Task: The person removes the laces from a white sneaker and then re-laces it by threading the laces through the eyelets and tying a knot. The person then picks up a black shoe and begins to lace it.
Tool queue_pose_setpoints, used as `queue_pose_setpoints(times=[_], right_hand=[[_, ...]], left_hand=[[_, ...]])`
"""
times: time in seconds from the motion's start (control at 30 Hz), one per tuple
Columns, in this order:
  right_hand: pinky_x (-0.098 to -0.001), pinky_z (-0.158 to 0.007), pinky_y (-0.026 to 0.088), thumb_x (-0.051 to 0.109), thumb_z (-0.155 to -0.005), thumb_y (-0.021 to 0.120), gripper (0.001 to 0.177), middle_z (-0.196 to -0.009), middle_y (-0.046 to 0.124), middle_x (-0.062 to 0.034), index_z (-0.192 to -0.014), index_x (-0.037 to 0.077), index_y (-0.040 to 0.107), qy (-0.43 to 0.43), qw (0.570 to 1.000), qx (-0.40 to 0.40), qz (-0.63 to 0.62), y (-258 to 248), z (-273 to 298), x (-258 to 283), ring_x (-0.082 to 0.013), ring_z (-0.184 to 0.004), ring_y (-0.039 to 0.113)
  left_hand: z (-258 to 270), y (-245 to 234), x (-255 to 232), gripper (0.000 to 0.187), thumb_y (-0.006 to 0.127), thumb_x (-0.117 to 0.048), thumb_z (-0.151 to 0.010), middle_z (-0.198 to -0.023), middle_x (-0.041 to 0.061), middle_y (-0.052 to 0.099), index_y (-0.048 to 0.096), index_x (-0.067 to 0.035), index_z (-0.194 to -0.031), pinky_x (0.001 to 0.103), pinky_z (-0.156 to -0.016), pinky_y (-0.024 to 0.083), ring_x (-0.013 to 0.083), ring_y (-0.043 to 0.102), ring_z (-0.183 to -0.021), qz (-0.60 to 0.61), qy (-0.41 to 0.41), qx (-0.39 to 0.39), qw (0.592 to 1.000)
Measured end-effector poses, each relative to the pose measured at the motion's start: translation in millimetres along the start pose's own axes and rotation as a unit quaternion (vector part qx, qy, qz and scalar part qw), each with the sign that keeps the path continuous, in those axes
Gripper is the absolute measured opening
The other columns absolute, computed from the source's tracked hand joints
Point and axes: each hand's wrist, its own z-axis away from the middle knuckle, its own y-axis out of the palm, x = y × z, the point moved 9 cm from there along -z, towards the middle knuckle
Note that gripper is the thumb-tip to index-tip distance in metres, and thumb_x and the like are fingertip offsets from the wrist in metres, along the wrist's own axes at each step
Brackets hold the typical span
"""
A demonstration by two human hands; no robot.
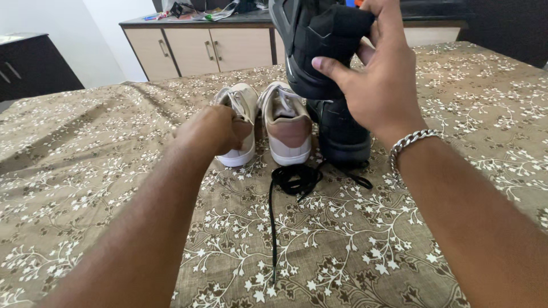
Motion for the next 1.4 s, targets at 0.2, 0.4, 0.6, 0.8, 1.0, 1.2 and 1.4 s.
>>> queue_pose_setpoints(times=[0.2,0.4,0.6,0.8,1.0,1.2,1.4], right_hand=[[-0.0357,-0.116,0.05,-0.01,-0.098,0.082,0.058,-0.134,0.059,-0.0137,-0.131,0.004,0.036,-0.025,0.999,0.002,-0.021,2.3,6.1,5.3,-0.0227,-0.135,0.063],[-0.0352,-0.115,0.051,-0.009,-0.1,0.081,0.056,-0.138,0.06,-0.0145,-0.13,0.005,0.036,-0.015,0.999,0.025,-0.039,4.8,23.5,13.4,-0.0227,-0.137,0.065],[-0.0328,-0.1,0.056,0.001,-0.087,0.085,0.052,-0.137,0.059,-0.0116,-0.12,0.006,0.045,0.01,0.999,0.038,0.023,4.9,56.5,38.0,-0.0253,-0.129,0.066],[-0.0404,-0.106,0.055,0.016,-0.083,0.089,0.05,-0.133,0.062,-0.0096,-0.114,0.006,0.052,-0.086,0.984,0.047,0.149,28.8,104.2,82.8,-0.033,-0.133,0.061],[-0.0357,-0.094,0.057,0.022,-0.092,0.079,0.043,-0.127,0.062,-0.0113,-0.124,0.006,0.055,-0.012,0.994,0.106,0.034,36.7,122.5,67.1,-0.0256,-0.123,0.066],[-0.0358,-0.086,0.062,0.023,-0.098,0.067,0.025,-0.112,0.07,-0.0079,-0.116,0.007,0.059,0.217,0.964,0.14,0.062,41.3,135.4,11.0,-0.0181,-0.1,0.074],[-0.0517,-0.094,0.037,0.04,-0.087,0.068,0.056,-0.127,0.062,-0.0123,-0.132,0.008,0.061,0.084,0.928,0.262,0.253,67.1,144.4,16.1,-0.0321,-0.116,0.053]], left_hand=[[-0.6,-5.9,1.1,0.046,0.087,-0.029,-0.079,-0.114,0.007,0.075,0.072,-0.021,-0.122,0.042,-0.091,0.058,0.0233,0.071,-0.104,0.094,0.019,-0.074,0.993],[19.6,7.5,-21.5,0.045,0.076,-0.035,-0.088,-0.123,0.008,0.071,0.067,-0.022,-0.13,0.043,-0.092,0.057,0.0243,0.07,-0.109,0.082,0.039,-0.062,0.994],[63.0,-15.3,-5.2,0.061,0.056,-0.051,-0.099,-0.135,0.017,0.063,0.055,-0.008,-0.142,0.046,-0.096,0.058,0.0279,0.066,-0.119,0.505,0.052,-0.139,0.85],[103.5,-5.0,-33.0,0.07,0.063,-0.044,-0.087,-0.124,0.017,0.069,0.043,-0.008,-0.143,0.049,-0.081,0.064,0.028,0.071,-0.107,0.626,0.079,-0.064,0.773],[120.8,-0.8,3.8,0.038,0.057,-0.022,-0.092,-0.09,0.016,0.077,0.072,0.001,-0.12,0.041,-0.073,0.059,0.0246,0.075,-0.078,0.483,-0.008,-0.219,0.848],[113.8,-19.8,26.5,0.04,0.057,-0.015,-0.092,-0.102,0.014,0.079,0.068,-0.004,-0.129,0.035,-0.08,0.058,0.0189,0.076,-0.086,0.416,0.07,-0.271,0.865],[120.3,-43.5,52.8,0.043,0.056,-0.015,-0.098,-0.116,0.019,0.074,0.06,-0.007,-0.14,0.039,-0.087,0.058,0.0248,0.075,-0.097,0.366,0.111,-0.302,0.873]])
